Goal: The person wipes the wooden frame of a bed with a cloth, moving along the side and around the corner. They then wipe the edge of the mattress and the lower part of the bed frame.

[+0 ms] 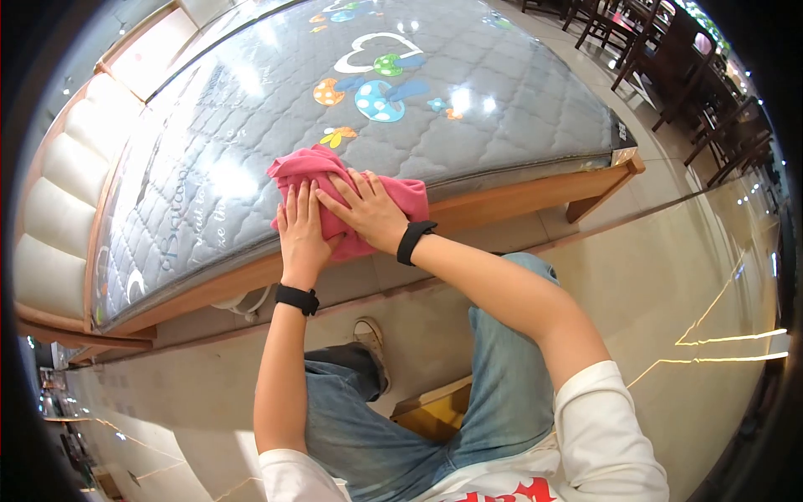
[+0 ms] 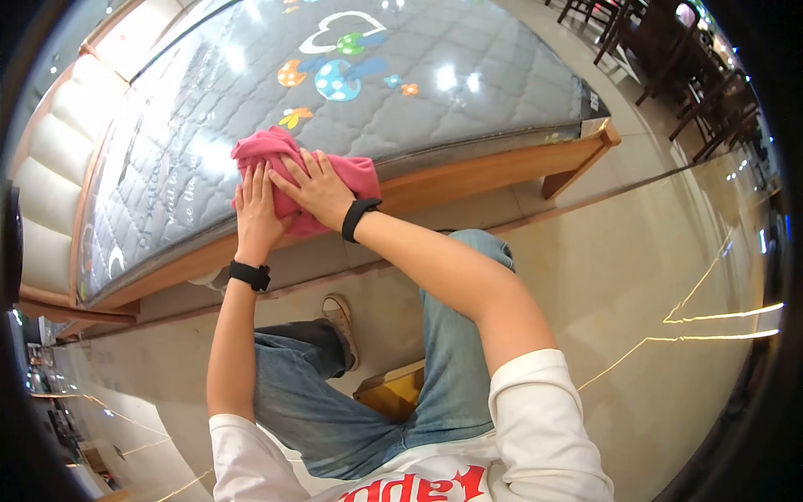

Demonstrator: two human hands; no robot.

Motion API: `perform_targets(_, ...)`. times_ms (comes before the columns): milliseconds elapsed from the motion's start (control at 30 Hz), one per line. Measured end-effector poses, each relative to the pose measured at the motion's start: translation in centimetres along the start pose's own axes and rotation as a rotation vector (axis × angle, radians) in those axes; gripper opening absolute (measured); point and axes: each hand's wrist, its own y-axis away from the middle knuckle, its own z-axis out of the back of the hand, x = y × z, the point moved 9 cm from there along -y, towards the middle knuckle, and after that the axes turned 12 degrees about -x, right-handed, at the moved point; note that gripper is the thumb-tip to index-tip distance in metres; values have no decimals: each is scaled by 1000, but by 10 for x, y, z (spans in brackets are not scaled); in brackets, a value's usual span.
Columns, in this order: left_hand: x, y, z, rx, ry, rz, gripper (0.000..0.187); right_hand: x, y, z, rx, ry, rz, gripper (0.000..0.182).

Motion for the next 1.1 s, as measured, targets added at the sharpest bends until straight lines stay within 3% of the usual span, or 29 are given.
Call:
perform_targets(267,-12,-2,-7,-9,-10,-43,100,4,4,-4,-33,1,19,56)
perform_targets(400,-24,-10,-2,-75,29,-158,98,0,10,-3,-27,9,24,56)
perform_targets(967,-100,-38,-24,-87,130,-258,88,-69,45,35,90,101,13,60)
perform_targets(1100,-117,-42,-29,-53,112,-263,93,-81,54,42,100,172,3,61)
